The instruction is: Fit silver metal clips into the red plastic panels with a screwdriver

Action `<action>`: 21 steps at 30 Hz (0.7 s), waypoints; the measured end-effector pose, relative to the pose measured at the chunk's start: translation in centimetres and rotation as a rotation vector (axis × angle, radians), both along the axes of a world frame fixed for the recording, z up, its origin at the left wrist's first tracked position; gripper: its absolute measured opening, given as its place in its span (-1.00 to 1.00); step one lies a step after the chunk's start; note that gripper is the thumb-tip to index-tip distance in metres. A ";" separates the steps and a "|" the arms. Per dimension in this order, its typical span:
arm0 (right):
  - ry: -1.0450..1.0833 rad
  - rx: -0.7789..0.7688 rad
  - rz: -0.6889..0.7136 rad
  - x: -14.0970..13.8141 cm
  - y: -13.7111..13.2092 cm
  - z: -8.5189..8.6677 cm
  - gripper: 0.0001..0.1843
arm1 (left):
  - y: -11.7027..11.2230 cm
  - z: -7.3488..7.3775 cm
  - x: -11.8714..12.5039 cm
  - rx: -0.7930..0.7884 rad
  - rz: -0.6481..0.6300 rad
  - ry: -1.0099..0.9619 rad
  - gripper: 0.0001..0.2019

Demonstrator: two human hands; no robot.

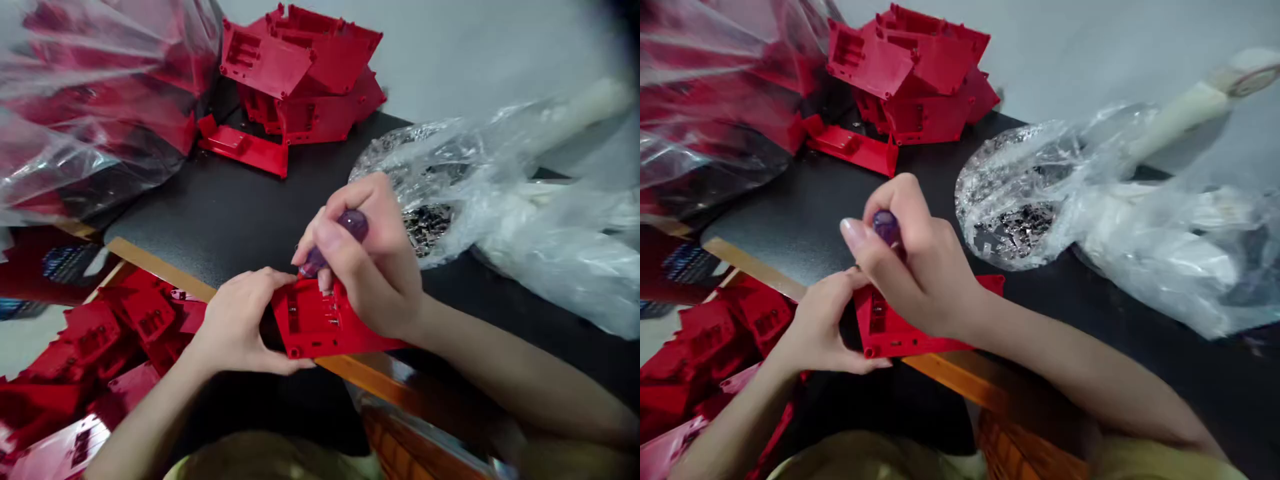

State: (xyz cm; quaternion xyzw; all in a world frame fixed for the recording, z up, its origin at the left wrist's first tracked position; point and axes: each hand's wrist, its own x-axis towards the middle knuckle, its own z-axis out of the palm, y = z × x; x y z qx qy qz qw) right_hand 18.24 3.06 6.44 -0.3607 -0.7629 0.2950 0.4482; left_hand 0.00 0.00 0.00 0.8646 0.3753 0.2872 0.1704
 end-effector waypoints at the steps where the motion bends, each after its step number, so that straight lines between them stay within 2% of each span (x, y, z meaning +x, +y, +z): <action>1: 0.003 0.034 0.014 -0.1 0.0 0.2 -0.90 | -0.1 0.0 0.0 -0.006 0.003 0.000 -0.21; 4: -0.006 0.130 0.013 -0.3 0.0 0.7 -0.90 | -0.2 -0.1 0.0 -0.022 0.015 -0.001 -0.22; 8: -0.054 0.248 -0.060 -0.2 -0.2 1.2 -0.85 | -0.2 -0.3 0.0 -0.036 0.032 -0.006 -0.22; 10: -0.040 0.260 -0.053 -0.1 -0.3 1.5 -0.84 | -0.2 -0.3 -0.1 -0.039 0.029 -0.005 -0.22; 13: 0.069 0.228 -0.178 0.0 -0.2 1.9 -0.80 | -0.3 -0.3 -0.1 -0.041 0.025 -0.002 -0.20; 16: 0.118 0.230 -0.326 -0.4 0.2 1.5 -0.70 | -0.3 -0.3 -0.1 -0.029 0.035 0.006 -0.15; 21: 0.131 0.190 -0.284 -1.0 0.7 0.0 -0.64 | -0.2 -0.3 0.0 -0.021 0.029 -0.010 -0.16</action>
